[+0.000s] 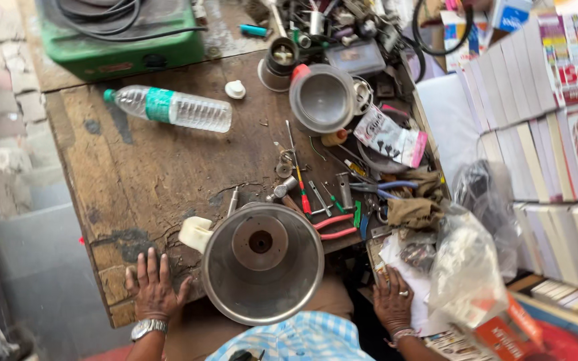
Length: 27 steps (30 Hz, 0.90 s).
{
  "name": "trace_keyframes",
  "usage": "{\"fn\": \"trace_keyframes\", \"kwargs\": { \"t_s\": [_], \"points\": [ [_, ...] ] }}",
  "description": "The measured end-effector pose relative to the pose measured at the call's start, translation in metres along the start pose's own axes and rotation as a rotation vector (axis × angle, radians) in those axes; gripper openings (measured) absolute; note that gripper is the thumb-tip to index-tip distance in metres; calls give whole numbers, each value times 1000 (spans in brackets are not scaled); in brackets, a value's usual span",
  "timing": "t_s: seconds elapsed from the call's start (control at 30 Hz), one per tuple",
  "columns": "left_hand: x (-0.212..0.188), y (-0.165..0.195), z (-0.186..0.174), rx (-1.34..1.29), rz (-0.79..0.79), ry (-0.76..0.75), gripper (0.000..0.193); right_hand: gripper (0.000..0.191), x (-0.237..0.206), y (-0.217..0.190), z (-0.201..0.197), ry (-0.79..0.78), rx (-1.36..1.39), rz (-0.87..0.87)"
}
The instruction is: The person repairs a small electric iron by applying glue to its base and securing it with wooden sticks, then uses a hammer to adjust a metal component inside a stainless steel container. The person also handles cash and a small metal piece during the process.
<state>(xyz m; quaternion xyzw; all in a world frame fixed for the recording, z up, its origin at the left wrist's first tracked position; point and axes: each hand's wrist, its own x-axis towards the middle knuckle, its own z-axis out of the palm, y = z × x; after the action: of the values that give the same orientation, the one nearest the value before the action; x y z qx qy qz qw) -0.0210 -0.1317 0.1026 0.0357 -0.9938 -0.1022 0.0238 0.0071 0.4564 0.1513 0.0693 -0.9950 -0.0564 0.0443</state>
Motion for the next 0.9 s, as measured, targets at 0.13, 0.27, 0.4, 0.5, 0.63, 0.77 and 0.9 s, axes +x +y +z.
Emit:
{"fn": "trace_keyframes", "kwargs": {
  "t_s": [0.13,0.27,0.4,0.5,0.63,0.77,0.9],
  "points": [
    [9,-5,-3,-40,-17,-35,85,57,15,-10,-8,-75,-2,30],
    [11,-9,2,-88,-3,-32,88,57,16,-11,-6,-61,7,36],
    [6,-11,4,-103,12,-7,91,58,3,-10,-1,-58,-17,22],
    [-3,-11,0,-93,5,-12,90,60,-12,-10,0,-41,3,20],
    [-23,-9,-9,69,6,-57,88,61,-34,-11,-1,0,-23,7],
    [-49,-6,-11,335,-5,-150,87,57,-62,-9,-1,35,-74,-30],
    [-73,-7,2,38,49,82,85,55,-88,-6,1,107,-26,-29]
  ]
}}
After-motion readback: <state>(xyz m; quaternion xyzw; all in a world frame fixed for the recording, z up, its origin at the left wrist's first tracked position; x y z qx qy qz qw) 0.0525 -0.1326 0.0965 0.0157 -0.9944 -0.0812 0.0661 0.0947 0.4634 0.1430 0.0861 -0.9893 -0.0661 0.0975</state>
